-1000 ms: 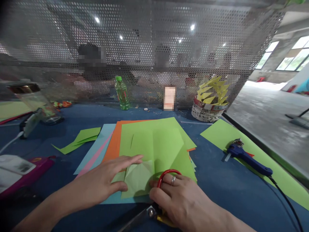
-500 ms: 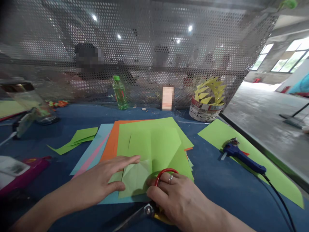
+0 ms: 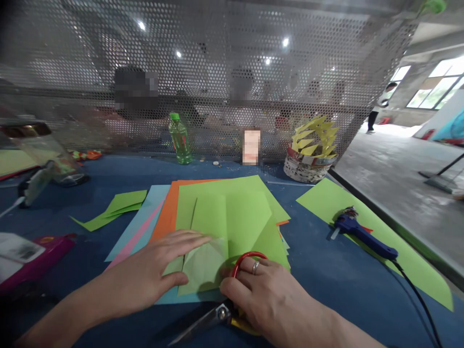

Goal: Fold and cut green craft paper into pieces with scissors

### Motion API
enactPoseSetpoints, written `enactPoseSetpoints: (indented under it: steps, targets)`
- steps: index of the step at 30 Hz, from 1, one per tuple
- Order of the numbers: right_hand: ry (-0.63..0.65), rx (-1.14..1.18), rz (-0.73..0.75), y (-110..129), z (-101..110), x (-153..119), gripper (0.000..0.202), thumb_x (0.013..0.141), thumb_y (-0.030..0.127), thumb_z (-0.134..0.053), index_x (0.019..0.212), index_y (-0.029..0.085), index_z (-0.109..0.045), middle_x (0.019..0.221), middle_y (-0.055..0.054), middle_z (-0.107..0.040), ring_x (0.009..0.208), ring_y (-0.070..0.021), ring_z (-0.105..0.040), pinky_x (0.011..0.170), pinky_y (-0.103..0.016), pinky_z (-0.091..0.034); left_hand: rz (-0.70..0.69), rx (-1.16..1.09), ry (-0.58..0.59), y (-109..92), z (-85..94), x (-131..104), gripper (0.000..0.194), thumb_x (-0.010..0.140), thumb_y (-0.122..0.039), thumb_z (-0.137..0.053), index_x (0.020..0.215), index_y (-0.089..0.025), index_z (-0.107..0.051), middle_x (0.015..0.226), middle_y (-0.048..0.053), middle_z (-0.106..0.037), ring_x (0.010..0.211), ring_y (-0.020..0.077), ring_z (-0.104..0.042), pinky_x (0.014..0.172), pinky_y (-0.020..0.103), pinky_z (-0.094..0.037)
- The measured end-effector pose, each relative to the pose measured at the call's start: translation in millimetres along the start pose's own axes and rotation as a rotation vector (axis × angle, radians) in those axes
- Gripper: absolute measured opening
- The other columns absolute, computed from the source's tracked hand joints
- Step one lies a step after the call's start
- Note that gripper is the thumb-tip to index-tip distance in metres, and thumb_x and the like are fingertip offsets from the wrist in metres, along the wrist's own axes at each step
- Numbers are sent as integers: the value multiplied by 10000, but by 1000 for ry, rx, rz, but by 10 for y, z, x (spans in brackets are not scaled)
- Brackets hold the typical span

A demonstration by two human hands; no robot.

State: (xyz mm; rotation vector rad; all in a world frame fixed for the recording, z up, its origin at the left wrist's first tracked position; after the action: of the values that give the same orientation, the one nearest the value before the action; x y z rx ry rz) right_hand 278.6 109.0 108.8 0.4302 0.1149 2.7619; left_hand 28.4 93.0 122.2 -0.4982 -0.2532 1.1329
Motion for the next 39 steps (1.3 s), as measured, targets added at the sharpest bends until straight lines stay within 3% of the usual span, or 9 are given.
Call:
enactPoseSetpoints:
  steps: [5,9,13,20,25,31,39]
  targets:
    - [24,-13,-10,7,6,-8,102,1007,226,-428,991,208,-527,851,-21,-621,803,-182,-532,718,-289,-396,-100,7,-12,-55,-17,-2,546,873,-113,-528,1341,-393,-521,1443,-91,-509,1353,160,-423,1142,338,-331]
    - [63,-11,-19,6,-1,-7,117,1015,226,-413,1026,204,-528,973,-35,-658,855,-183,-555,730,-293,-406,-115,-23,31,-76,-39,-6,508,879,-84,-485,1303,-351,-571,1406,-69,-553,1309,148,-482,1120,305,-364]
    - [26,-33,-9,5,-15,-9,90,998,235,-446,1011,208,-531,931,-30,-659,820,-185,-555,714,-296,-409,-112,-22,43,-80,-47,-18,490,891,-127,-506,1320,-356,-561,1431,-62,-529,1334,167,-459,1132,329,-356]
    - [-14,-25,-5,11,-24,-6,70,985,233,-466,961,214,-528,820,-22,-623,774,-179,-541,684,-278,-402,-160,51,122,-128,-35,-29,537,925,-151,-474,1393,-414,-467,1546,-112,-355,1419,184,-335,1162,398,-316]
    - [9,-22,-1,6,-16,-7,84,984,199,-449,1010,206,-528,836,-24,-623,796,-186,-539,696,-282,-406,-233,117,81,-197,-58,-14,603,923,-69,-384,1426,-398,-422,1524,-92,-403,1402,179,-362,1127,382,-362]
    - [10,2,-11,2,-28,-9,81,971,212,-462,990,210,-541,843,-26,-624,784,-189,-528,694,-287,-405,-274,112,-5,-228,-129,-12,674,839,-4,-423,1422,-341,-438,1485,-34,-472,1366,194,-409,1127,392,-347]
    - [44,-13,-43,9,15,9,97,917,150,-513,987,216,-527,835,-16,-608,785,-180,-532,695,-270,-412,-279,103,-20,-185,-176,6,670,832,-4,-430,1411,-340,-449,1477,-26,-484,1361,202,-419,1127,400,-343]
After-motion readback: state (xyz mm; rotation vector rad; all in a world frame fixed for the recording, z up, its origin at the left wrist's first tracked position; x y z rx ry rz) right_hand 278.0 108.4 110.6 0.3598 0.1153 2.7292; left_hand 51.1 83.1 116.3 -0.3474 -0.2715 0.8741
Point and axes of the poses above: each hand's wrist, its own x-axis towards the middle knuckle, its own z-axis out of the back of the hand, y = z × x, the point moved 2 cm from there along x, towards the middle knuckle
